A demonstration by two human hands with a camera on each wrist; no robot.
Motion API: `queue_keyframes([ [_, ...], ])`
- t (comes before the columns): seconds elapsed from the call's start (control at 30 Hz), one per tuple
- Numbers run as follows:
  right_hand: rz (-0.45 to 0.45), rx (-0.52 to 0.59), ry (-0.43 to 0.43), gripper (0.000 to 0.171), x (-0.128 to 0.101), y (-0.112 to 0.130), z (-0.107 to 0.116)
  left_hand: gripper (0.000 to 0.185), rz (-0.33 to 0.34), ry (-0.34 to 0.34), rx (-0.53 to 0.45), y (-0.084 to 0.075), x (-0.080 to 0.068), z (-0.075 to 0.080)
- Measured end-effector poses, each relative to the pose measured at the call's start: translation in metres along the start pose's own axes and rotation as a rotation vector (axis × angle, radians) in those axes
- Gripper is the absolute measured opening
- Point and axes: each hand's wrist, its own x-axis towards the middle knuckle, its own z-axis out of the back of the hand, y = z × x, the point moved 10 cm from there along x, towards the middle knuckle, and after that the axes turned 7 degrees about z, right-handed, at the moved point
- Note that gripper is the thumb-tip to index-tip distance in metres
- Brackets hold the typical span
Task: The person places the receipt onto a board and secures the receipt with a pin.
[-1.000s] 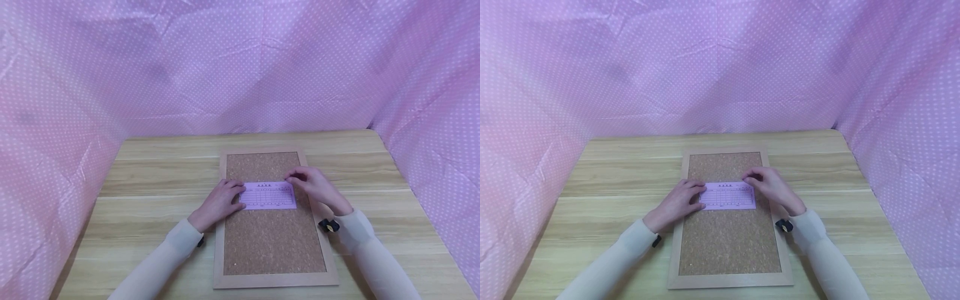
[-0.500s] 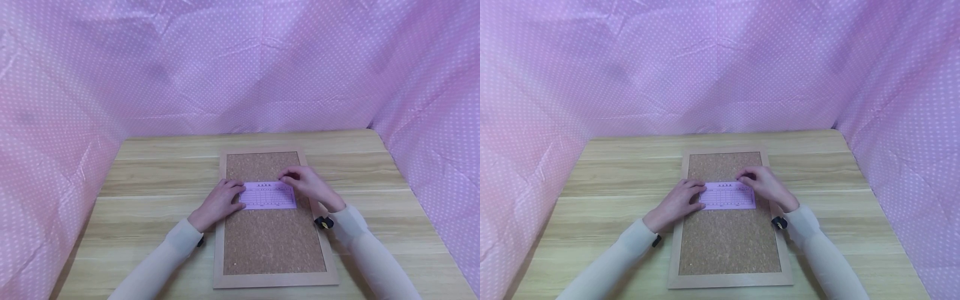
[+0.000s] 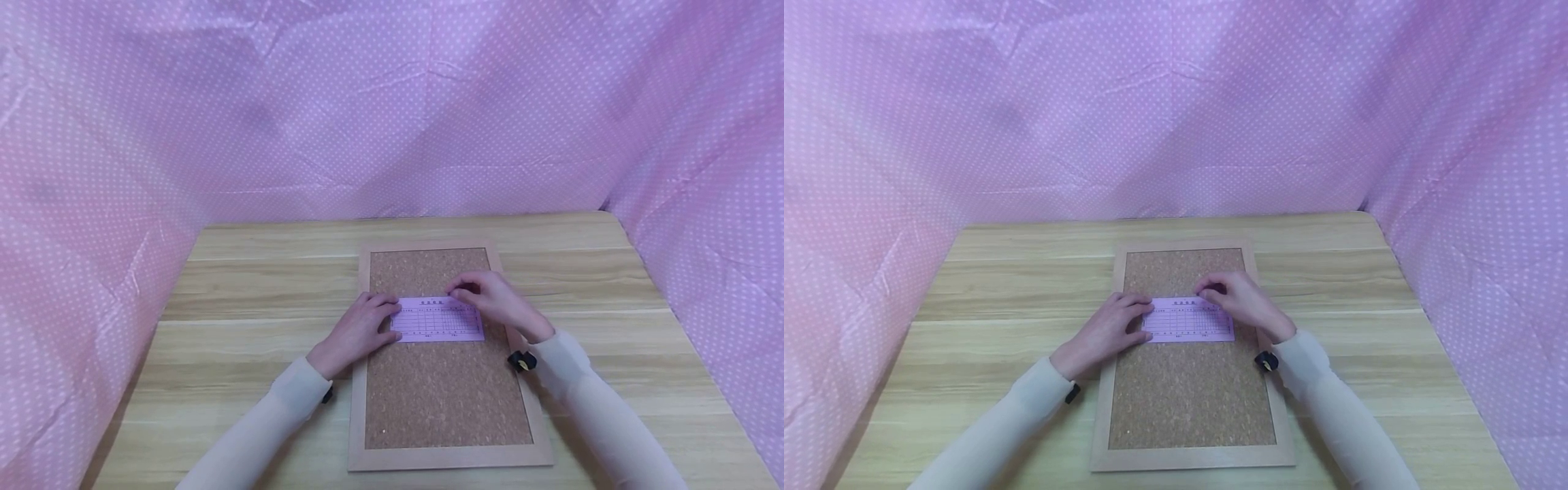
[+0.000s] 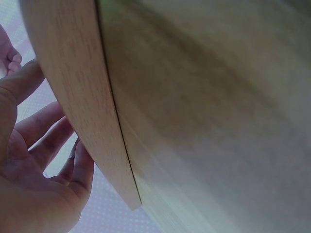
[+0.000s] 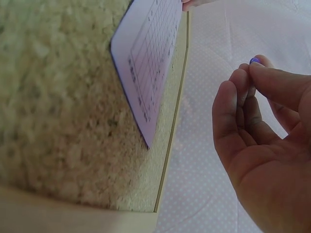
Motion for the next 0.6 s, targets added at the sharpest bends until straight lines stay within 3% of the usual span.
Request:
queue_keyframes([
  [0.6, -0.008, 0.033, 0.07, 0.016, 0.013, -0.003, -0.016, 0.054, 0.005, 0.012, -0.001, 0.002, 0.001, -0.002],
])
